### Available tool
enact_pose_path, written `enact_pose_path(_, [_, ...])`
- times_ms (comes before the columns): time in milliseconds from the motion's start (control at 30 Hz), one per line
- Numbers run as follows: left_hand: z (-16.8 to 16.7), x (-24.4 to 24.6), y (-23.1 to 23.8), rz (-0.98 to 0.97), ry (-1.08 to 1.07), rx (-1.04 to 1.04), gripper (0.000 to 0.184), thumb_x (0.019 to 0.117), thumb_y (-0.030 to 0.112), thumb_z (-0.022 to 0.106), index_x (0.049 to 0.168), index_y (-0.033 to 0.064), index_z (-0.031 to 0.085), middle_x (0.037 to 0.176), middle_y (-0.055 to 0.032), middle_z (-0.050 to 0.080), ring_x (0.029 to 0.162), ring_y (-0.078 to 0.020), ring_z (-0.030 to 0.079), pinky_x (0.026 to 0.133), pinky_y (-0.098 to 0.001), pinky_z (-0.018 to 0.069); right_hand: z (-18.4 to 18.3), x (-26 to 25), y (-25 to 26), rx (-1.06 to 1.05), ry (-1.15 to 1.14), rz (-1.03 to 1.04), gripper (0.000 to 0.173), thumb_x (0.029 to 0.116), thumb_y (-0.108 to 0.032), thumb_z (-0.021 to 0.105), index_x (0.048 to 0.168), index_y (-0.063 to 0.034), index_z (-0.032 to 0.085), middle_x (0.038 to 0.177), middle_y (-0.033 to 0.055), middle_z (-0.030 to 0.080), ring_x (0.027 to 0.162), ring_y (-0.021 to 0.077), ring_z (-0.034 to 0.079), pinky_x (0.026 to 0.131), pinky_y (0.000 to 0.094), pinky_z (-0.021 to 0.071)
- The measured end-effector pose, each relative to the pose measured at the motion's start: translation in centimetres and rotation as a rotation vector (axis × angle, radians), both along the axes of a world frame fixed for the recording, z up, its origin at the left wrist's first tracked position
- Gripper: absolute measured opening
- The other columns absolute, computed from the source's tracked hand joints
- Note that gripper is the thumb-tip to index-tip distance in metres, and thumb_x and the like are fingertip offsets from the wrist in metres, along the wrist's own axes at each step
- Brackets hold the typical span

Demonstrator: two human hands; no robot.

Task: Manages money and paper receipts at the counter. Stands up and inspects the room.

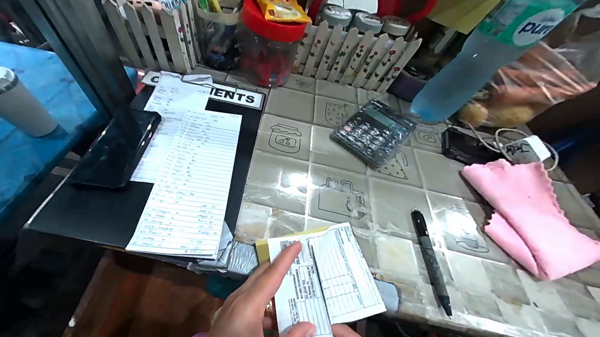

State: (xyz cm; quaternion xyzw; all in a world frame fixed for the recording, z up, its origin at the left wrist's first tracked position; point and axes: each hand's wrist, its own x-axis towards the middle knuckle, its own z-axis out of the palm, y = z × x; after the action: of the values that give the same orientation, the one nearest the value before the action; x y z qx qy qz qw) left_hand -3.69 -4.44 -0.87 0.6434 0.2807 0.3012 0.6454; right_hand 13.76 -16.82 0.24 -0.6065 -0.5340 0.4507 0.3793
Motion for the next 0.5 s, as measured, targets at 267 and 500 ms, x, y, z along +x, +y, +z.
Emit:
enact_pose_path(267, [0.1, -0.1, 0.1, 0.003, -0.026, 0.030, 0.081, 0.0890, -0.001, 0.074, 0.159, 0.0047, 0.034, 0.153, -0.0148, 0.048, 0.118, -0.0211, 0.068, 0.090, -0.0366, 0.0649, 0.2, 0.5, 0.7, 0.015, -0.025, 0.014, 0.040, 0.1074, -0.034, 0.053, 0.121, 0.0028, 0.062, 0.075, 0.0057, 0.062, 0.064, 0.0103, 0.059, 0.059, 0.0288, 0.0509])
enact_pose_path(500, [0.9, 0.0, -0.1, -0.008, 0.040, 0.059, 0.079, 0.0895, 0.003, 0.075, 0.158, 0.0026, 0.036, 0.152, -0.0159, 0.048, 0.118, -0.0186, 0.067, 0.091, -0.0342, 0.0636, 0.3, 0.6, 1.5, 0.044, -0.029, -0.001, 0.040, 0.1070, -0.034, 0.054, 0.121, 0.0026, 0.062, 0.076, 0.0052, 0.064, 0.063, 0.0095, 0.060, 0.058, 0.0288, 0.0520])
